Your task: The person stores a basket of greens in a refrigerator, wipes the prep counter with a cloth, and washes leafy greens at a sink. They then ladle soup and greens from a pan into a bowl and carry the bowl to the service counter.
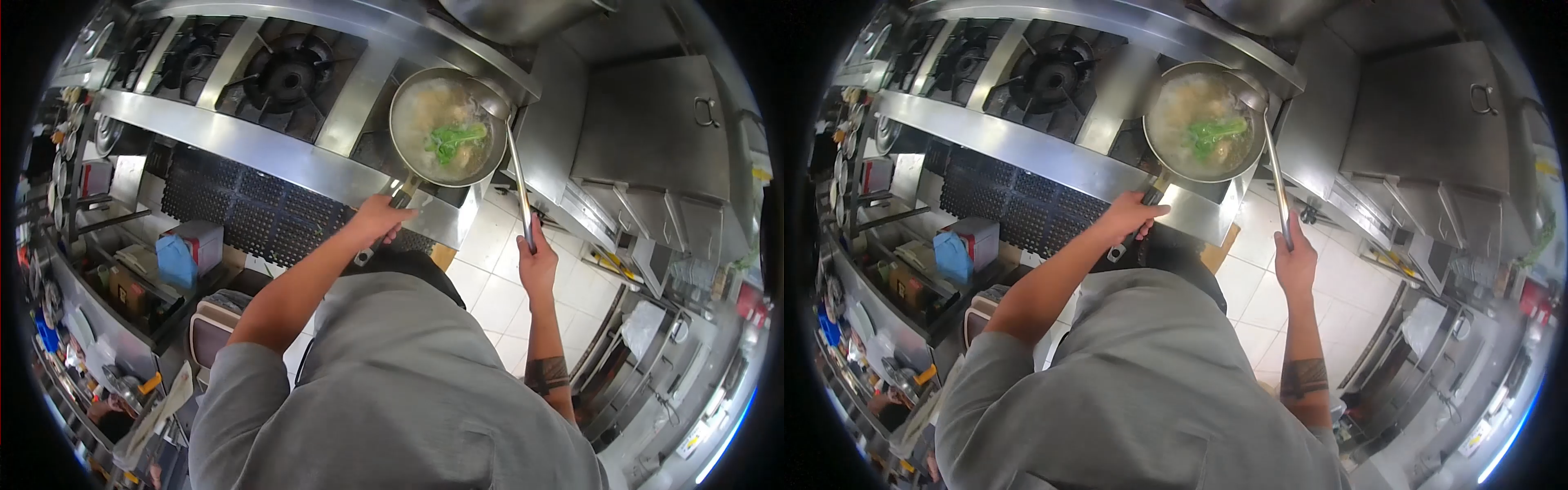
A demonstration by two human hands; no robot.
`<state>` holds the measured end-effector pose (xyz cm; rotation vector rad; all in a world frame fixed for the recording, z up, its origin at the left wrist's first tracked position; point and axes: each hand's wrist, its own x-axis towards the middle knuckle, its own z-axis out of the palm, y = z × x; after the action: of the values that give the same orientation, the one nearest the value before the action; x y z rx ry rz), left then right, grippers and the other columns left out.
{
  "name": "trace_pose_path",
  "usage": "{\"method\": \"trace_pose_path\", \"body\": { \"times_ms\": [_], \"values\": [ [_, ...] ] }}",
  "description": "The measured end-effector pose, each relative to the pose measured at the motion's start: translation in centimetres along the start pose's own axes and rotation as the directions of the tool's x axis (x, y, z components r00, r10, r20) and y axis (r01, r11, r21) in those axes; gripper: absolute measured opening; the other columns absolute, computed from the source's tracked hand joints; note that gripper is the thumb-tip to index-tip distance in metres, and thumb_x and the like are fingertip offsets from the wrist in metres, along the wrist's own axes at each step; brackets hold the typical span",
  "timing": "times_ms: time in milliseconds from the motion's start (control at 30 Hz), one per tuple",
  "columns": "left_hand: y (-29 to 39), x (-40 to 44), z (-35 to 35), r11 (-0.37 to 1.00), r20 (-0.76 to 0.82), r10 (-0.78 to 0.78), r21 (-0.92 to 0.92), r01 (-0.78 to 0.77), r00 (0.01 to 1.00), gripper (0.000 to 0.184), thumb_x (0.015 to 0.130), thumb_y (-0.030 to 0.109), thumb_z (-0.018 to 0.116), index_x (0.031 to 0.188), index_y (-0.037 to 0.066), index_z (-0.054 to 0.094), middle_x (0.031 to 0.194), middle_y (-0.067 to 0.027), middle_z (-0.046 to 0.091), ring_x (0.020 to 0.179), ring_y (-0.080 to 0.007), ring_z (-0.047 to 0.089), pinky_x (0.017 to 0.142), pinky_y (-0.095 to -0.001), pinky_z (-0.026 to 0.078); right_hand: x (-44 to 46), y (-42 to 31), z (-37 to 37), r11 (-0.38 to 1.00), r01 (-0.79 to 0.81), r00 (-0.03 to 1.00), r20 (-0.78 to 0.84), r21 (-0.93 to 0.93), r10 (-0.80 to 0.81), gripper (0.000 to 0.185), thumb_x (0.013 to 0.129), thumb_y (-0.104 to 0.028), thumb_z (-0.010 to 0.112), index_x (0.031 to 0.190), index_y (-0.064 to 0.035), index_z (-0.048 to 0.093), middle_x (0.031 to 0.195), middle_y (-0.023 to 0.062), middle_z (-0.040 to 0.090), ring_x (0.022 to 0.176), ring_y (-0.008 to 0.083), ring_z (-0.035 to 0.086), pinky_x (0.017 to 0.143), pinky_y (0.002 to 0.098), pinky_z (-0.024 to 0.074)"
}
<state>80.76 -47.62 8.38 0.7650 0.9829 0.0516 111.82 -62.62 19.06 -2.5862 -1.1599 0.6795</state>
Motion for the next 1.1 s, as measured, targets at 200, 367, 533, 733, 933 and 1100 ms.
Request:
{"method": "trace_pose_path", "body": {
  "times_ms": [200, 367, 533, 733, 933, 1100],
  "values": [
    [-0.8, -1.1, 3.4, 0.945, -0.453, 0.172, 0.326, -0.018, 0.875, 0.033, 0.080, 0.022, 0.069, 0.090, -0.010, 0.065, 0.061, -0.0169, 0.064, 0.048, -0.0261, 0.066, 0.047, -0.0385, 0.055, 5.1, 2.1, -3.6, 0.932, 0.350, 0.936, 0.003, -0.091, -0.351, 0.056, 0.096, -0.015, 0.069, 0.149, -0.0184, 0.054, 0.112, 0.0203, 0.073, 0.084, 0.0257, 0.070, 0.084, 0.0318, 0.0539],
    [-2.0, -5.7, 3.4, 0.955, -0.548, 0.205, 0.292, -0.044, 0.811, 0.031, 0.083, 0.019, 0.073, 0.095, -0.008, 0.066, 0.059, -0.0086, 0.060, 0.045, -0.0179, 0.057, 0.041, -0.0356, 0.049, 6.6, -1.8, -7.1, 0.891, 0.424, 0.905, 0.122, -0.163, -0.408, 0.058, 0.094, -0.014, 0.070, 0.149, -0.0237, 0.054, 0.089, 0.0181, 0.070, 0.072, 0.0262, 0.064, 0.076, 0.0335, 0.0530],
    [-4.2, -10.3, 1.6, 0.981, -0.644, 0.164, 0.186, -0.056, 0.747, 0.027, 0.082, 0.019, 0.071, 0.093, -0.005, 0.070, 0.063, -0.0137, 0.065, 0.049, -0.0237, 0.064, 0.051, -0.0382, 0.053, 6.0, -7.4, -7.9, 0.812, 0.571, 0.814, 0.215, -0.124, -0.539, 0.056, 0.095, -0.018, 0.068, 0.149, -0.0241, 0.054, 0.102, 0.0214, 0.071, 0.089, 0.0361, 0.070, 0.083, 0.0414, 0.0536],
    [-7.1, -17.6, -2.8, 0.997, -0.727, 0.076, 0.044, -0.064, 0.682, 0.022, 0.081, 0.017, 0.071, 0.088, -0.004, 0.068, 0.062, -0.0104, 0.063, 0.049, -0.0190, 0.061, 0.048, -0.0356, 0.050, 2.0, -16.3, -5.5, 0.873, 0.488, 0.771, 0.480, -0.024, -0.418, 0.053, 0.093, -0.016, 0.069, 0.145, -0.0136, 0.057, 0.130, 0.0230, 0.067, 0.091, 0.0248, 0.071, 0.089, 0.0362, 0.0532],
    [-10.9, -26.0, -10.4, 0.976, -0.801, 0.029, -0.106, -0.189, 0.598, 0.020, 0.082, 0.014, 0.070, 0.079, -0.002, 0.058, 0.058, -0.0048, 0.055, 0.044, -0.0152, 0.053, 0.040, -0.0343, 0.045, -5.8, -24.6, 1.1, 0.964, 0.179, 0.611, 0.746, 0.196, -0.265, 0.058, 0.097, -0.010, 0.065, 0.153, -0.0136, 0.050, 0.069, -0.0021, 0.053, 0.047, 0.0063, 0.049, 0.040, 0.0265, 0.0409],
    [-15.8, -32.3, -18.6, 0.989, -0.893, 0.045, -0.024, -0.145, 0.449, 0.029, 0.079, 0.023, 0.072, 0.079, -0.005, 0.064, 0.068, -0.0241, 0.065, 0.064, -0.0381, 0.067, 0.067, -0.0475, 0.053, -14.3, -35.4, 7.3, 0.976, -0.102, 0.369, 0.919, 0.191, -0.141, 0.057, 0.102, -0.011, 0.059, 0.156, -0.0089, 0.042, 0.072, 0.0026, 0.058, 0.047, 0.0105, 0.051, 0.039, 0.0288, 0.0450]
  ]
}}
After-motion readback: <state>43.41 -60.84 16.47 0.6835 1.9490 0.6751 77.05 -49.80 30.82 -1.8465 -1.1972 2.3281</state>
